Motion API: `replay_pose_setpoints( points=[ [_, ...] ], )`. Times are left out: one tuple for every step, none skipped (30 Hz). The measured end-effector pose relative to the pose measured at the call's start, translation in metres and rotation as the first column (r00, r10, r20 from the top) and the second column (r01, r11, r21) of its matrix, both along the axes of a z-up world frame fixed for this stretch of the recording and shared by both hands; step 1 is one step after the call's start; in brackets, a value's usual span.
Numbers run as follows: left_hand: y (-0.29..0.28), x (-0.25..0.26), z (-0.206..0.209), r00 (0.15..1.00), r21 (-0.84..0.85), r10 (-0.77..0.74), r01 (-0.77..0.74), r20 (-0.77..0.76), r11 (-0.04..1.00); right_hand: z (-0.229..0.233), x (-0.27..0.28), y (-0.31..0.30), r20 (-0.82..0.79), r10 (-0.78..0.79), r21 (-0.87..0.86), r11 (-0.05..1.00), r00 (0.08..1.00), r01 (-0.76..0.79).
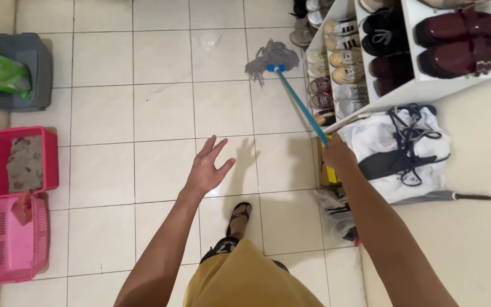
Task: The person mops a tiled floor using a blue-handled mop with a gray head. They move the mop back and forth across the floor, covering areas near a pink litter box, a shoe rack, and a trash bin.
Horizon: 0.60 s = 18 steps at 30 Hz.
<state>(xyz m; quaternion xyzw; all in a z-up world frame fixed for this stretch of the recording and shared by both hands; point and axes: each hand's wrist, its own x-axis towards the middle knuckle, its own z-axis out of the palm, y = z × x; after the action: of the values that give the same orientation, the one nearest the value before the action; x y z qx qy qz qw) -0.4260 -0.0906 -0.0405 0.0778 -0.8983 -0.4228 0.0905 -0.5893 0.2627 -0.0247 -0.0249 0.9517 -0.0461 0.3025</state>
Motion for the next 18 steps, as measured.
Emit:
replay_pose_setpoints(
  points=[
    [0.004, 0.000, 0.001, 1.000, 0.001, -0.007, 0.007, -0.005, 1.000, -0.010, 0.007, 0.014, -0.005, -0.007, 0.001, 1.000, 1.000, 0.007],
    [0.008, 0.001, 0.003, 1.000, 0.001, -0.014, 0.014, -0.006, 1.000, -0.021, 0.014, 0.029, 0.027, 0.150, 0.115, 0.982, 0.988, -0.153],
    [0.012, 0.002, 0.005, 1.000, 0.000, -0.022, 0.022, -0.008, 1.000, -0.031, 0.022, 0.044, 0.075, 0.298, 0.220, 0.926, 0.952, -0.307],
    [0.017, 0.001, 0.004, 0.999, 0.000, -0.029, 0.029, -0.015, 1.000, -0.034, 0.032, 0.055, 0.069, 0.291, 0.222, 0.928, 0.954, -0.299],
    [0.022, 0.001, 0.003, 0.998, -0.010, -0.050, 0.050, -0.028, 0.999, -0.037, 0.043, 0.066, 0.054, 0.258, 0.189, 0.946, 0.965, -0.263],
    [0.027, 0.003, 0.002, 0.997, -0.021, -0.071, 0.070, -0.041, 0.997, -0.040, 0.055, 0.079, 0.039, 0.224, 0.156, 0.961, 0.974, -0.227],
    [0.033, 0.004, 0.005, 0.996, -0.021, -0.078, 0.077, -0.048, 0.997, -0.051, 0.063, 0.094, 0.033, 0.217, 0.158, 0.963, 0.976, -0.219],
    [0.040, 0.007, 0.007, 0.993, -0.026, -0.090, 0.088, -0.074, 0.996, -0.062, 0.071, 0.110, 0.061, 0.188, 0.170, 0.966, 0.980, -0.195],
    [0.048, 0.011, 0.009, 0.990, -0.030, -0.102, 0.100, -0.095, 0.995, -0.072, 0.083, 0.127, 0.092, 0.158, 0.182, 0.968, 0.983, -0.172],
    [0.055, 0.019, 0.013, 0.989, -0.029, -0.110, 0.107, -0.098, 0.994, -0.072, 0.100, 0.143, 0.090, 0.150, 0.183, 0.969, 0.985, -0.164],
    [0.064, 0.025, 0.017, 0.991, -0.017, -0.121, 0.120, -0.064, 0.993, -0.071, 0.116, 0.158, -0.013, 0.299, 0.217, 0.932, 0.954, -0.289],
    [0.072, 0.030, 0.021, 0.991, -0.004, -0.133, 0.132, -0.030, 0.991, -0.071, 0.132, 0.174, -0.111, 0.442, 0.265, 0.876, 0.890, -0.402],
    [0.079, 0.037, 0.024, 0.990, -0.003, -0.138, 0.138, -0.033, 0.990, -0.064, 0.148, 0.185, -0.112, 0.437, 0.268, 0.878, 0.893, -0.396],
    [0.087, 0.044, 0.027, 0.988, 0.003, -0.153, 0.153, -0.010, 0.988, -0.058, 0.163, 0.196, -0.102, 0.426, 0.266, 0.883, 0.899, -0.388],
    [0.094, 0.052, 0.029, 0.986, 0.009, -0.169, 0.168, 0.016, 0.986, -0.053, 0.180, 0.207, -0.089, 0.415, 0.262, 0.887, 0.905, -0.381],
    [0.103, 0.059, 0.031, 0.985, 0.011, -0.174, 0.174, 0.016, 0.985, -0.051, 0.191, 0.221, -0.088, 0.410, 0.264, 0.888, 0.908, -0.376],
    [0.110, 0.067, 0.032, 0.982, 0.014, -0.188, 0.187, 0.027, 0.982, -0.049, 0.205, 0.234, -0.054, 0.398, 0.292, 0.883, 0.916, -0.367],
    [0.117, 0.074, 0.034, 0.979, 0.017, -0.201, 0.201, 0.039, 0.980, -0.048, 0.218, 0.247, -0.019, 0.384, 0.319, 0.877, 0.923, -0.359]
  ],
)
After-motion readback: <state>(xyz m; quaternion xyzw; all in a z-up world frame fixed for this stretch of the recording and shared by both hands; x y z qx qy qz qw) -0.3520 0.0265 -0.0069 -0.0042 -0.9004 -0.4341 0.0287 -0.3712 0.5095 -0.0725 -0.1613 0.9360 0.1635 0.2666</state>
